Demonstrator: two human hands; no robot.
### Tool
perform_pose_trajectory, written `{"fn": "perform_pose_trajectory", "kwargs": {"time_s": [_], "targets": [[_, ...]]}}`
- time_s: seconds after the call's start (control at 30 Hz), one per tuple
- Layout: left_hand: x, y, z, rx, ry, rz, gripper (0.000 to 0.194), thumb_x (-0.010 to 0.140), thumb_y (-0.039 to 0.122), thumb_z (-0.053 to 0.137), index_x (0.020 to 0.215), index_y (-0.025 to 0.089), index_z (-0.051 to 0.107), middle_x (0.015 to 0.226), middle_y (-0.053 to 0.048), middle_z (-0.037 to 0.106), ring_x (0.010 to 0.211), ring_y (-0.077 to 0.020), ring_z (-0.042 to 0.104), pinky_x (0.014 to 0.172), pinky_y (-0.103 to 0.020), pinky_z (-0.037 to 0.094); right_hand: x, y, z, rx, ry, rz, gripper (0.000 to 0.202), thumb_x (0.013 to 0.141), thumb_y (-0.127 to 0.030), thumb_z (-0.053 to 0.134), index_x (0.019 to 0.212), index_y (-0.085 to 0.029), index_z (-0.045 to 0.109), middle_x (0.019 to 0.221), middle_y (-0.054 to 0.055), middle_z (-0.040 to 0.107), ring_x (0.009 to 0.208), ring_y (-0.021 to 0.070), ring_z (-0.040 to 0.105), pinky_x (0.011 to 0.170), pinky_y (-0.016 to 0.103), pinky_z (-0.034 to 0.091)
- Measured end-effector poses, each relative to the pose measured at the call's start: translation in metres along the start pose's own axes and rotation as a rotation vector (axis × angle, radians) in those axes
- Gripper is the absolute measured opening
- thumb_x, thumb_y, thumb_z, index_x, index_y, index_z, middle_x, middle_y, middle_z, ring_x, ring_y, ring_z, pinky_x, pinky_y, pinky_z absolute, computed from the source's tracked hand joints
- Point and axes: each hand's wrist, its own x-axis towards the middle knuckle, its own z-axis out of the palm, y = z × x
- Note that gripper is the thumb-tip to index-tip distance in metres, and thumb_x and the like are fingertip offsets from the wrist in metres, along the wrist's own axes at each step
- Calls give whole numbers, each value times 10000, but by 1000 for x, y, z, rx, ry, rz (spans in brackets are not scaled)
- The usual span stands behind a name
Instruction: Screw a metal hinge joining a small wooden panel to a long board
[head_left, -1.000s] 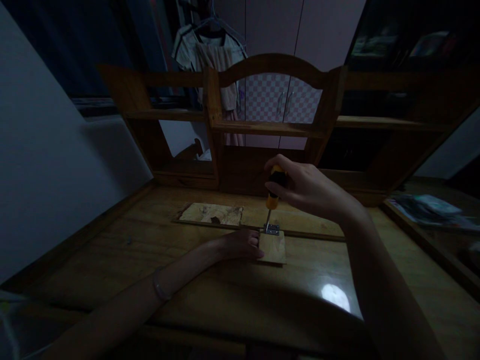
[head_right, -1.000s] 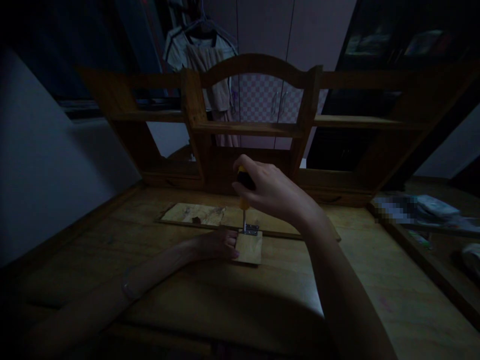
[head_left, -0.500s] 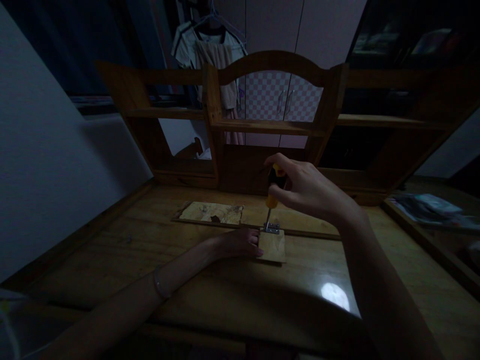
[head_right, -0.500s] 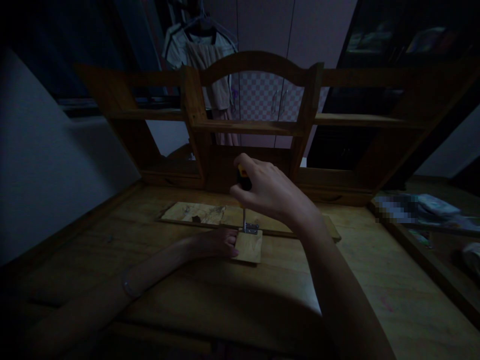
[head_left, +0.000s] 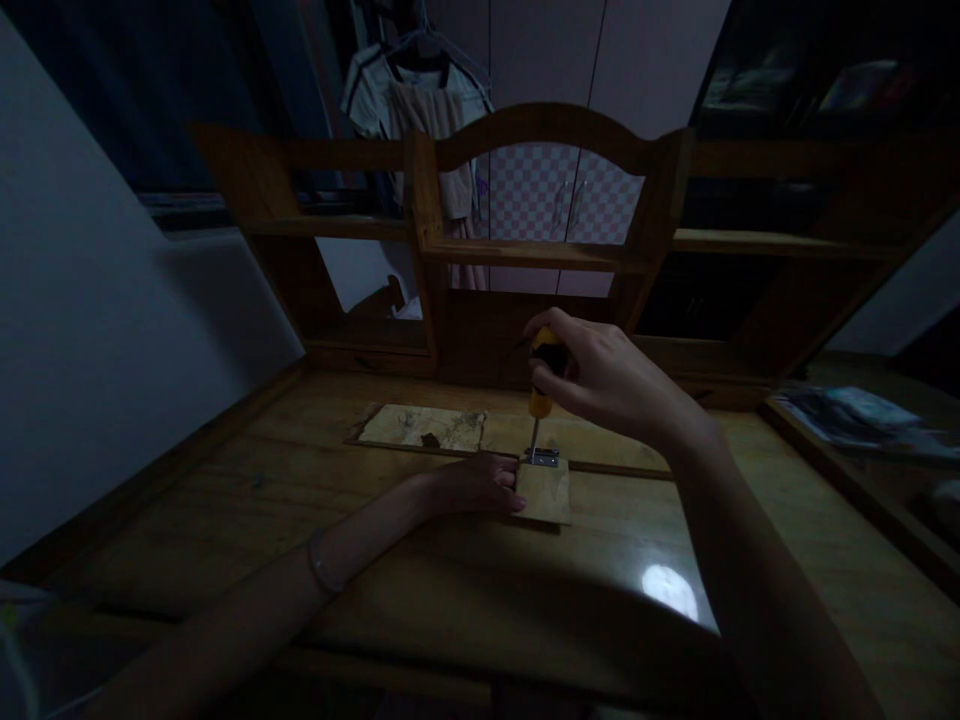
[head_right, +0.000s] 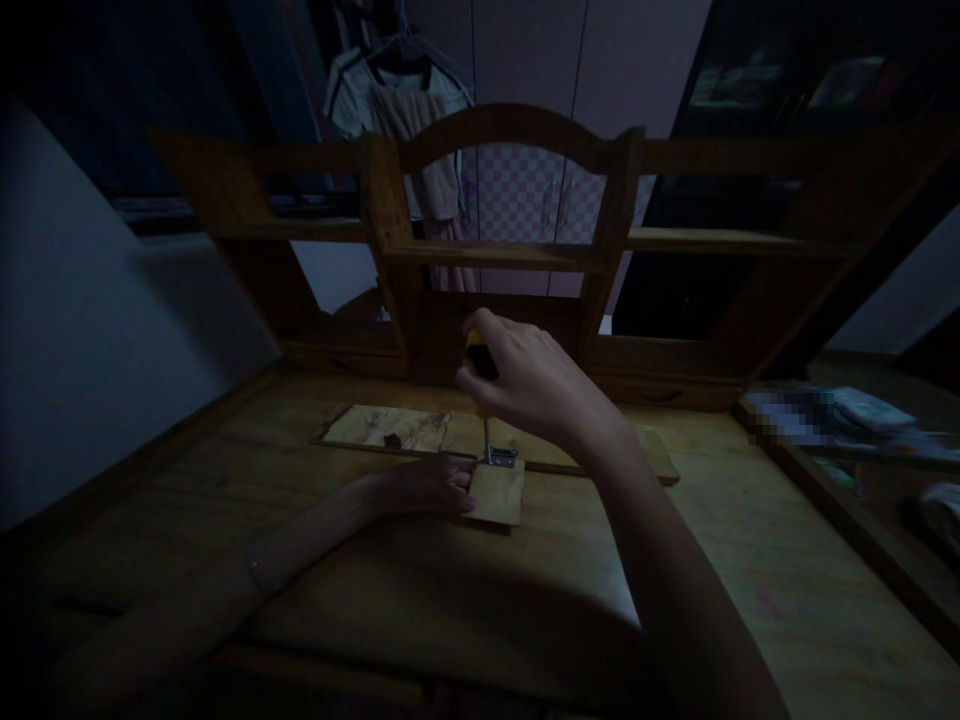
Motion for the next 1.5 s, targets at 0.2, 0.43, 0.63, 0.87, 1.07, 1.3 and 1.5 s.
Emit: {"fn": "perform_pose_trajectory", "kwargs": {"time_s": [0.2,0.43,0.63,0.87,1.07,1.3,1.5], "targets": [[2,-5,-4,-6,23,-13,554,679,157,810,1201,145,627,1154,-118,685,1101,-262,645,1052,-419,423,1,-1,4,-14,26,32,278,940,-408,511,1115,-195,550,949,55,671,773,182,597,702,291,392],[0,-2,-2,21,51,-32,494,696,179,809,1157,124,638,1154,-121,686,1072,-245,655,1000,-375,469,2,-1,2,41,1,-19,245,928,-304,506,1132,-179,560,920,44,658,750,163,576,668,266,369],[1,-3,-3,-77,32,-42,456,761,248,783,1172,118,633,1148,-133,679,1087,-283,657,1035,-471,471,3,-3,5,-3,13,20,288,937,-364,494,1151,-181,550,980,63,665,725,162,561,680,278,379],[1,-5,-5,-99,44,-53,387,792,224,748,1153,131,646,1156,-120,678,1070,-286,671,1008,-461,501,2,-4,1,-2,0,-21,286,925,-297,491,1174,-179,568,993,65,671,777,168,584,683,269,364],[3,-4,-3,-122,93,-64,391,780,226,743,1143,125,639,1164,-136,669,1059,-297,671,944,-459,541,5,-4,8,-178,46,11,237,975,-414,443,1022,-211,555,872,46,668,707,167,583,639,278,318],[2,-2,0,-144,75,-47,361,762,196,739,1106,141,644,1124,-109,682,1085,-306,658,978,-481,518,2,-7,3,-359,29,58,300,923,-419,438,1063,-178,549,679,35,633,552,181,522,567,303,219],[3,-1,1,-162,118,-68,352,734,191,762,1062,131,649,1101,-116,677,1066,-297,660,949,-479,539,3,-4,8,-455,69,116,394,977,-496,348,1026,-162,551,679,79,650,554,208,552,555,314,173]]}}
